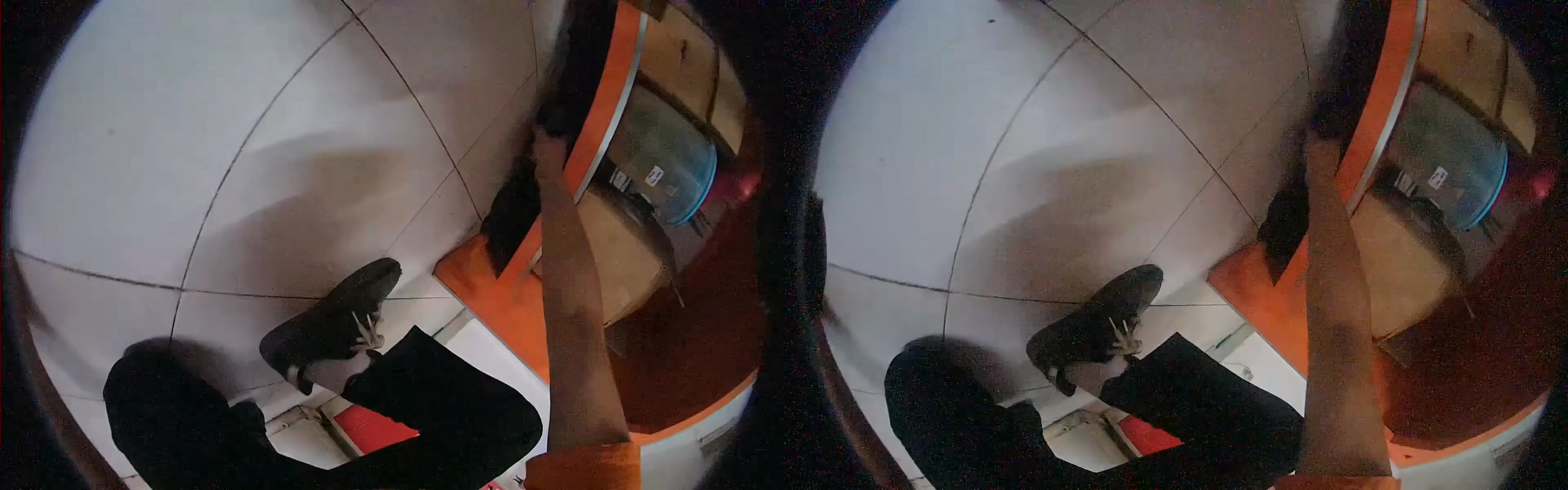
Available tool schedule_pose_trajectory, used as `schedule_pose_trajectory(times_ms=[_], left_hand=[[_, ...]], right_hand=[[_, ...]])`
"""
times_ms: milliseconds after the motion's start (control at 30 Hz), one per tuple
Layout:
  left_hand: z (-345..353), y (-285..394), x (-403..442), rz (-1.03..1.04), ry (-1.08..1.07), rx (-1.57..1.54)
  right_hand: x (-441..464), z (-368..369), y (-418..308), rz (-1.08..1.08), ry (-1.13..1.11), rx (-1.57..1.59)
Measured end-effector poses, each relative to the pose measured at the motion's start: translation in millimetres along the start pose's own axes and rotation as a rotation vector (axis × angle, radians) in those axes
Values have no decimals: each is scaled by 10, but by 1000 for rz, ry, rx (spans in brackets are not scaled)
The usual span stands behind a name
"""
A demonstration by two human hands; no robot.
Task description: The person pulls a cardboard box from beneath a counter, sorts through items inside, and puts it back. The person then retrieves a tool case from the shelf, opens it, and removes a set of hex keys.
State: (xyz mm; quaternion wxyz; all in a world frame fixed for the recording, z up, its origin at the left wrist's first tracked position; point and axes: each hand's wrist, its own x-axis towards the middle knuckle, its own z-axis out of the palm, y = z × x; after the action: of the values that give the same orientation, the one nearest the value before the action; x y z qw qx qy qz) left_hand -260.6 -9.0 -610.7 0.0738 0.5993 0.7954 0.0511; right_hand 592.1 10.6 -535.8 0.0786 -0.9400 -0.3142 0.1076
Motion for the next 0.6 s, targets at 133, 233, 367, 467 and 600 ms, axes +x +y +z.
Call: schedule_pose_trajectory(times_ms=[133, 233, 367, 467, 600], left_hand=[[1, -136, 57, 26, 9, 246], [60, -212, 69, 35, 57, 216], [-3, -66, 2, 40, 4, 156], [52, -205, 27, 40, 32, 138], [98, -130, -28, 32, 56, 170]], right_hand=[[334, 286, -145, -281, 273, -158], [-47, 368, -106, -458, 424, -374], [-1126, 183, 377, -423, 357, -340], [-1865, -84, 1042, -58, 140, 147], [-2550, 110, 496, 471, 198, 518]])
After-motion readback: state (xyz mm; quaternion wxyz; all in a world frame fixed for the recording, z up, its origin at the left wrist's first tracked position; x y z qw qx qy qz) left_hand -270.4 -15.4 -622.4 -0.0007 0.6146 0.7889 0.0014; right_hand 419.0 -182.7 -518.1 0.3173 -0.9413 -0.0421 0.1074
